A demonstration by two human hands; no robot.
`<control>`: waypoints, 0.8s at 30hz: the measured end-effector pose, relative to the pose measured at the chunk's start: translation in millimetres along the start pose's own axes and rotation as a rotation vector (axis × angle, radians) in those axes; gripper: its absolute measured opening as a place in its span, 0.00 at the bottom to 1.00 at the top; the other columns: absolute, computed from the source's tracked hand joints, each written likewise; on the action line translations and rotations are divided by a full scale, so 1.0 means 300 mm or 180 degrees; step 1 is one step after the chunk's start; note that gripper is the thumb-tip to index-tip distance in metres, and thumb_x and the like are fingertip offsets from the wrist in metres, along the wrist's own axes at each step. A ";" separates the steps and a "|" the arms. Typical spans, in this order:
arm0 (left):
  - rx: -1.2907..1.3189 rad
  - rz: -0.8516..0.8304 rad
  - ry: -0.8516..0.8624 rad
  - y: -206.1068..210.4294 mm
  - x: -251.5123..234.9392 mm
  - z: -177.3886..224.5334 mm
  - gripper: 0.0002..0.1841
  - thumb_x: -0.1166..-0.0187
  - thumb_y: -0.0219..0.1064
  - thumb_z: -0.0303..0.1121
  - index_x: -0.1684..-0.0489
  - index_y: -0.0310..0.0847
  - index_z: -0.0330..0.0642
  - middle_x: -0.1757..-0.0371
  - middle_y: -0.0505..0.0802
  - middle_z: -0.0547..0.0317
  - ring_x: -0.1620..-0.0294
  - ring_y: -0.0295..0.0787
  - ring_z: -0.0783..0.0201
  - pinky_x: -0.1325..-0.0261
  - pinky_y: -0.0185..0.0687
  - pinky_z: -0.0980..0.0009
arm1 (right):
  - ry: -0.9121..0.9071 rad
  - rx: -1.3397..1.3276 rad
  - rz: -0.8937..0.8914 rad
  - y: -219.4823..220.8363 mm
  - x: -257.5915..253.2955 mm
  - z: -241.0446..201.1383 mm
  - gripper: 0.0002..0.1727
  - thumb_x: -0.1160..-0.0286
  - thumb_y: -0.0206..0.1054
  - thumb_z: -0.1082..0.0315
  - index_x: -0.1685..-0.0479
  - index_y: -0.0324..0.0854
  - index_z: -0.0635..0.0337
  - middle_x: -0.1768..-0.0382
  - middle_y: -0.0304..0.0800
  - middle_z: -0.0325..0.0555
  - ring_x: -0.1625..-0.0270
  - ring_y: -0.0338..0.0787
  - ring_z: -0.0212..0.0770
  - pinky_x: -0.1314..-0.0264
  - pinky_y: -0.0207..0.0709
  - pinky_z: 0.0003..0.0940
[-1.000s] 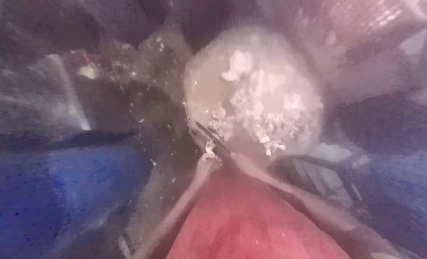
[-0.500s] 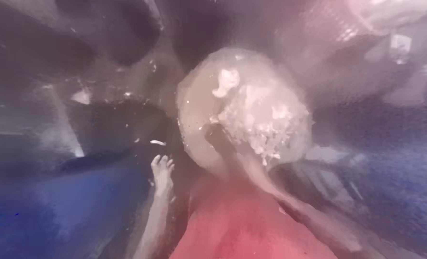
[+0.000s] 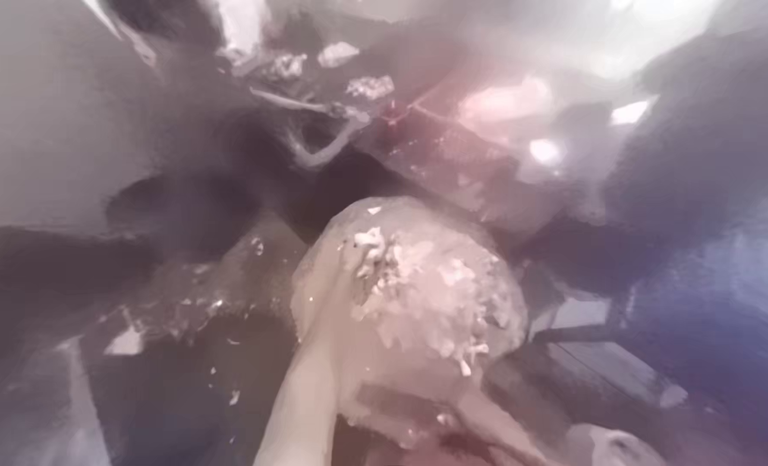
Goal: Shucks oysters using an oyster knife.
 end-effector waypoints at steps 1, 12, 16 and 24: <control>0.0188 0.0095 0.0018 0.007 -0.001 0.025 0.27 0.19 0.71 0.41 0.25 0.75 0.37 0.37 0.89 0.39 0.40 0.88 0.50 0.36 0.84 0.51 | 0.0027 -0.0042 -0.0116 -0.020 -0.005 -0.038 0.32 0.14 0.56 0.40 0.26 0.81 0.55 0.35 0.88 0.62 0.28 0.83 0.66 0.22 0.66 0.74; 0.0831 0.0915 0.0274 -0.300 0.902 -0.021 0.11 0.25 0.72 0.33 0.53 0.83 0.34 0.71 0.93 0.66 0.72 0.90 0.74 0.65 0.90 0.74 | 0.0296 -0.1847 0.0139 -0.018 -0.032 0.044 0.26 0.10 0.54 0.51 0.36 0.82 0.67 0.52 0.91 0.57 0.48 0.91 0.49 0.37 0.83 0.51; 0.1767 0.0748 -0.0905 -0.127 0.935 -0.399 0.15 0.11 0.63 0.37 0.44 0.78 0.30 0.70 0.91 0.54 0.75 0.88 0.64 0.70 0.88 0.68 | 0.0519 -0.1526 0.0197 -0.084 -0.076 -0.010 0.28 0.10 0.53 0.45 0.29 0.77 0.59 0.54 0.89 0.55 0.53 0.90 0.49 0.45 0.84 0.53; 0.2450 0.1424 -0.1289 0.056 0.971 -0.670 0.19 0.11 0.61 0.38 0.32 0.72 0.31 0.64 0.90 0.52 0.69 0.88 0.64 0.63 0.88 0.66 | -0.2080 -0.3840 0.1133 -0.410 -0.036 -0.600 0.56 0.31 0.51 0.18 0.30 0.73 0.68 0.46 0.92 0.46 0.44 0.91 0.34 0.40 0.88 0.39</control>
Point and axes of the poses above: each hand's wrist, its own x-axis away from the middle knuckle, its own y-axis out of the palm, z = x × y, the point moved 1 cm from there along -x, towards the middle knuckle
